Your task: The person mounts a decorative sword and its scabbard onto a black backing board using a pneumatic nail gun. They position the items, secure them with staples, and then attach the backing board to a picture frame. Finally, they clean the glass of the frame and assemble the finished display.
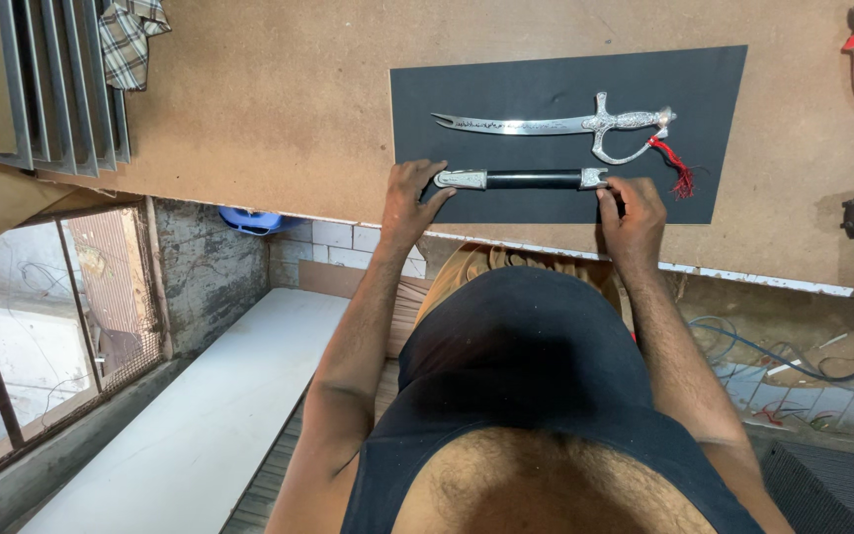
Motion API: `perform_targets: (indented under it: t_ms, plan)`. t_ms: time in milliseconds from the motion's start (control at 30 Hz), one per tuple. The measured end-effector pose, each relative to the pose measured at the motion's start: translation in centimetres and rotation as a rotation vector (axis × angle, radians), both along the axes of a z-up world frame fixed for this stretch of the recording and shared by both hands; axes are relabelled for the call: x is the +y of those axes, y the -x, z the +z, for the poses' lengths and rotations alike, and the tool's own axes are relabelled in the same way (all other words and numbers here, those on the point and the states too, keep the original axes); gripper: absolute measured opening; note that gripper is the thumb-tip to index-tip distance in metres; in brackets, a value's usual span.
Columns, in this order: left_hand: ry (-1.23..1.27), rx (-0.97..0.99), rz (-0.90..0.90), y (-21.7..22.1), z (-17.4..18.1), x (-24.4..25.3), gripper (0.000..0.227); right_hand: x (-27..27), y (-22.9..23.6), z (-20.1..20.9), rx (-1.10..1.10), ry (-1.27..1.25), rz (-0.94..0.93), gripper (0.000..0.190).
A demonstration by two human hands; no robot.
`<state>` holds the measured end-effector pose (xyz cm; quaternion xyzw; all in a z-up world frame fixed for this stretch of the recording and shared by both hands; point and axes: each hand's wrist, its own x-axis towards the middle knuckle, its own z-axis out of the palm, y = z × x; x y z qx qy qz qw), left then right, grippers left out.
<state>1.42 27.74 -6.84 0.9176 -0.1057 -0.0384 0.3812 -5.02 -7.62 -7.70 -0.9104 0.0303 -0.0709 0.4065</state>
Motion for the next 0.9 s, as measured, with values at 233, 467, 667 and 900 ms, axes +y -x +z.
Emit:
perform_targets:
  t_ms: [233,467,667,900]
  plan:
    - [-0.033,0.004,-0.014,0.3,-1.1,-0.4,0.04,-0.3,-0.1,0.8,0.016,-0.015,-0.057,0.014]
    - [-0.002,0.021,-0.01,0.3,-0.9,-0.5,0.05,-0.5,-0.1,1.1,0.088,-0.101,-0.036,0.025]
    - [0.016,-0.002,-0.011,0.3,-1.2,-0.4,0.041,-0.3,0.3,0.7,-0.012,-0.067,-0.045,0.018]
    - [0.018,0.03,-0.003,0.3,-0.9,-0.6,0.038,-0.5,0.3,0.2,-0.031,-0.049,-0.05,0.014]
